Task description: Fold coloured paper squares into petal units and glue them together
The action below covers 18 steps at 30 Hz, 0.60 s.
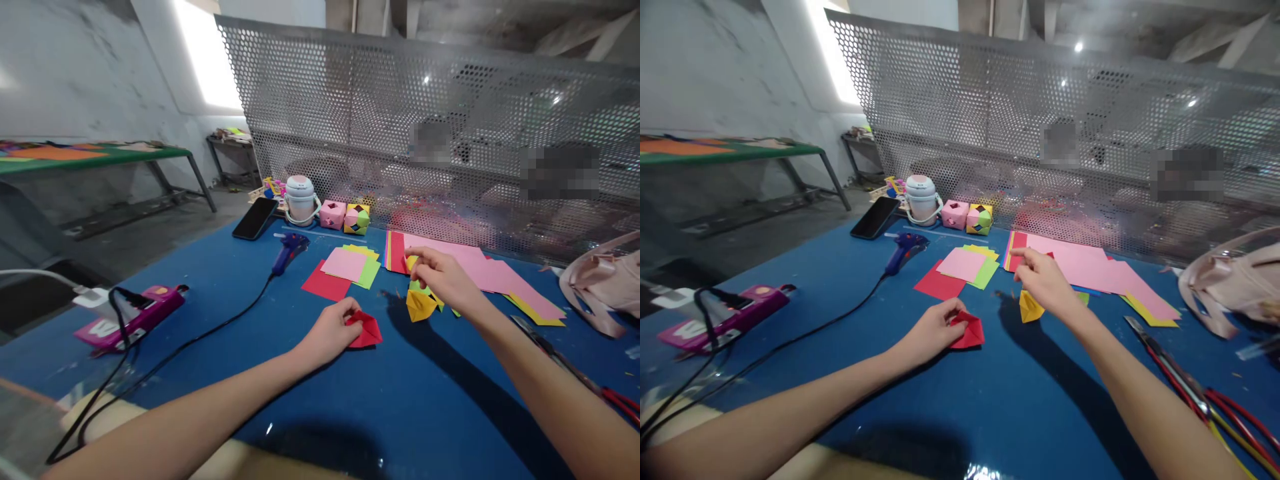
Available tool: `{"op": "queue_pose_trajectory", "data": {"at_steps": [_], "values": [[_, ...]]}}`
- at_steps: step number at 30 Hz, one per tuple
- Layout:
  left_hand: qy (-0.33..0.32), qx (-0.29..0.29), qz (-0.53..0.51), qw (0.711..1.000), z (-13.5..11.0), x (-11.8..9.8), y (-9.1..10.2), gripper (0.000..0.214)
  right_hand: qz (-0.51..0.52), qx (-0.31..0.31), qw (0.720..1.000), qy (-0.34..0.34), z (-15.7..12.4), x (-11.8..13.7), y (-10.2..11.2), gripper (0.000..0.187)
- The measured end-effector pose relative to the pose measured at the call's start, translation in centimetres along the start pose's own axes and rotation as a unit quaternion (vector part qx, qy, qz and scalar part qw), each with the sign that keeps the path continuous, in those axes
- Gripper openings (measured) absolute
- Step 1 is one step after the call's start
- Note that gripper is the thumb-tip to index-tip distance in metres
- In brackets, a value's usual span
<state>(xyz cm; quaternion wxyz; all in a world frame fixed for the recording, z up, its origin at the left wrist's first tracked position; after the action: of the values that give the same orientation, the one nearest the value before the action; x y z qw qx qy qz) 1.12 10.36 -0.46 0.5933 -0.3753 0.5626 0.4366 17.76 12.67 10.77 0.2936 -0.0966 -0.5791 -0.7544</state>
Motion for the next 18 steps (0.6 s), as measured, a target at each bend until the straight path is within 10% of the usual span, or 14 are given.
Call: {"op": "queue_pose_trajectory", "data": {"at_steps": [8, 18], "values": [[0.035, -0.06, -0.137, 0.988, 0.3, 0.6, 0.6, 0.013, -0.107, 0.059, 0.991, 0.06, -3.8, 3.3, -7.7, 0.015], [0.063, -0.063, -0.133, 0.987, -0.1, 0.8, 0.3, 0.015, -0.002, 0.057, 0.998, 0.035, -4.5, 2.0, -9.3, 0.021]]}}
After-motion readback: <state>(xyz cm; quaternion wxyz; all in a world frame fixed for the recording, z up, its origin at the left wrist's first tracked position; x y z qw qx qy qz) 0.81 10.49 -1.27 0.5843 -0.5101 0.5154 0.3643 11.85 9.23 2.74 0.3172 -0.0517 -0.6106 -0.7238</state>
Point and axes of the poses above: each hand's wrist, its own z-axis towards the middle knuckle, its own y-axis out of the back of the hand, x = y × z, the point moved 8 cm from there along z, towards the middle knuckle, and after that the axes turned 15 degrees about -z, right-handed, at the moved point
